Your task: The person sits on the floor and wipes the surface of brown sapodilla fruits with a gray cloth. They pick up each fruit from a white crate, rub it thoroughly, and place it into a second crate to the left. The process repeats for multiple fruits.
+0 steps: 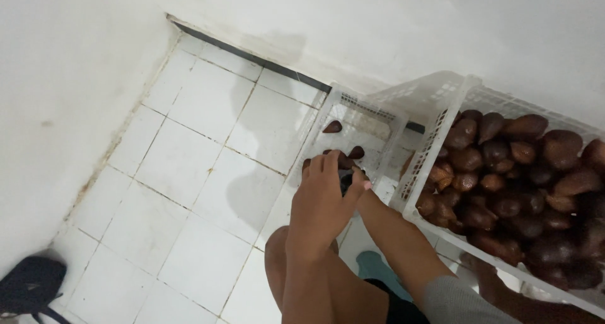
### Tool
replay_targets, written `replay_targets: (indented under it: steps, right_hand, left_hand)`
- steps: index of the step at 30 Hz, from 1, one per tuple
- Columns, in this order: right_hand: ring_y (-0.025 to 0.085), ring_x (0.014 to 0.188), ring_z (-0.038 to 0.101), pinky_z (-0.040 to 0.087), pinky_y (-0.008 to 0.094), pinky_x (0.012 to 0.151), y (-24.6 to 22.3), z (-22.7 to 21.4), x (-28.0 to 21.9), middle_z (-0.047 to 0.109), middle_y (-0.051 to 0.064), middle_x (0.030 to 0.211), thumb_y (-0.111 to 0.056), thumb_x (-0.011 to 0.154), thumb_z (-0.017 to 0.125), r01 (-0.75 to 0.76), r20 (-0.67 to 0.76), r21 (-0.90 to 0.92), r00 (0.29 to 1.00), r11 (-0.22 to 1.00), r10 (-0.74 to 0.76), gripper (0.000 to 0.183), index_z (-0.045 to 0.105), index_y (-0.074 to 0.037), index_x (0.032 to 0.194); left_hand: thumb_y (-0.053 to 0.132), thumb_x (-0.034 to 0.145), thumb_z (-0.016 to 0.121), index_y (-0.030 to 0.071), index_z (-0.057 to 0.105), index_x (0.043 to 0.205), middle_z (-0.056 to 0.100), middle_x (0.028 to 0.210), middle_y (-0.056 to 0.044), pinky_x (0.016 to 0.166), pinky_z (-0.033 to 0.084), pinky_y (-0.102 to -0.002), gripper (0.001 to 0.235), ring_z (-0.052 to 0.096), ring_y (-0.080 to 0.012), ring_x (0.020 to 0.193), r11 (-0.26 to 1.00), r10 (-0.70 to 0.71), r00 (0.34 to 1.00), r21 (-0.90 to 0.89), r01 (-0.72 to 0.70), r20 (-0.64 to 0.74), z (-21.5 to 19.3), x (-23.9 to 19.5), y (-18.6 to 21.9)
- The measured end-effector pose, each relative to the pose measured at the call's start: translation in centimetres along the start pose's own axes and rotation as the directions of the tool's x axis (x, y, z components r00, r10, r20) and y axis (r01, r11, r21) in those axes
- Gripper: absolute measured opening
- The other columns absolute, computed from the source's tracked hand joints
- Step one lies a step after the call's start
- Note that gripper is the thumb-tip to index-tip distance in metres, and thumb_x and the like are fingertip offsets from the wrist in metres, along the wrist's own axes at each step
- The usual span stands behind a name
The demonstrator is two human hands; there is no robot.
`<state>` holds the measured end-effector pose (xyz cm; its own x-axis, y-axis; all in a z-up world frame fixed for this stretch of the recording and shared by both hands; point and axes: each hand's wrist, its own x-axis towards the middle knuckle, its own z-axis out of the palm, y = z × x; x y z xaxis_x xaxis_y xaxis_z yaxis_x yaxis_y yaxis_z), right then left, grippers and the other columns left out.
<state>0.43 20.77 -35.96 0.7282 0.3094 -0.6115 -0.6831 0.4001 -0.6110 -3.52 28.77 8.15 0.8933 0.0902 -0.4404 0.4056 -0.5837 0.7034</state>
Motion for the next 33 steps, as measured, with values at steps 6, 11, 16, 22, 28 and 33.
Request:
replay_targets:
  steps: [6,11,16,22,28,33]
  right_hand:
    - [0.024,0.133,0.050,0.039,0.043,0.114,0.9,-0.5,3.1,0.049,0.013,0.149,-0.070,0.074,0.076,0.110,0.112,0.077,0.987,0.991,-0.118,0.105,0.043,-0.009,0.154]
    - [0.022,0.135,0.049,0.037,0.042,0.116,2.2,-2.0,4.5,0.047,0.012,0.152,-0.074,0.073,0.073,0.187,0.185,0.151,0.959,0.971,-0.213,0.109,0.042,-0.010,0.156]
    - [0.020,0.136,0.048,0.035,0.041,0.119,2.8,-4.9,5.7,0.045,0.011,0.155,-0.078,0.071,0.071,0.265,0.256,0.232,0.912,0.936,-0.322,0.114,0.040,-0.011,0.157]
    - [0.030,0.107,0.067,0.055,0.052,0.096,-8.5,5.9,-3.0,0.071,0.021,0.117,-0.023,0.083,0.091,0.007,-0.079,0.403,0.997,0.915,0.027,0.041,0.070,0.001,0.108]
    - [0.039,0.125,0.059,0.044,0.061,0.105,-16.5,8.6,-14.3,0.062,0.022,0.135,-0.022,0.085,0.080,-0.053,0.243,0.356,0.969,0.933,-0.038,0.044,0.067,-0.008,0.124]
    - [0.042,0.100,0.071,0.056,0.054,0.089,-21.5,6.2,-20.5,0.070,0.028,0.116,-0.006,0.082,0.071,0.174,0.266,0.330,0.926,0.928,-0.268,0.039,0.069,0.001,0.120]
  left_hand:
    - [0.040,0.101,0.052,-0.007,0.035,0.151,0.043,0.143,-0.032,0.097,0.049,-0.062,0.070,0.045,-0.0494,0.133,0.999,0.014,1.000,0.037,-0.014,-0.012,0.2,0.4,-0.2]
    - [0.039,0.100,0.053,-0.006,0.035,0.151,0.045,0.142,-0.032,0.096,0.049,-0.062,0.070,0.047,-0.0482,0.131,0.998,-0.004,1.000,0.068,0.005,-0.014,1.1,1.4,-1.0]
    - [0.038,0.100,0.054,-0.005,0.036,0.151,0.048,0.140,-0.031,0.095,0.051,-0.062,0.069,0.051,-0.0460,0.127,0.996,-0.007,1.000,0.094,0.009,-0.020,1.6,2.2,-2.0]
    - [0.039,0.098,0.058,-0.004,0.042,0.146,0.052,0.135,-0.029,0.092,0.051,-0.062,0.067,0.054,-0.0486,0.123,0.984,0.006,0.998,0.181,0.005,-0.063,1.2,2.2,-1.8]
    - [0.038,0.102,0.059,-0.006,0.039,0.150,0.038,0.145,-0.035,0.109,0.040,-0.065,0.068,0.033,-0.0572,0.139,0.999,-0.022,0.963,-0.033,0.013,-0.269,-0.2,0.0,1.4]
    - [0.050,0.090,0.073,0.012,0.062,0.130,0.063,0.127,-0.023,0.103,0.047,-0.054,0.056,0.057,-0.0430,0.129,0.957,-0.008,0.980,-0.285,-0.051,-0.201,1.1,-0.2,1.4]
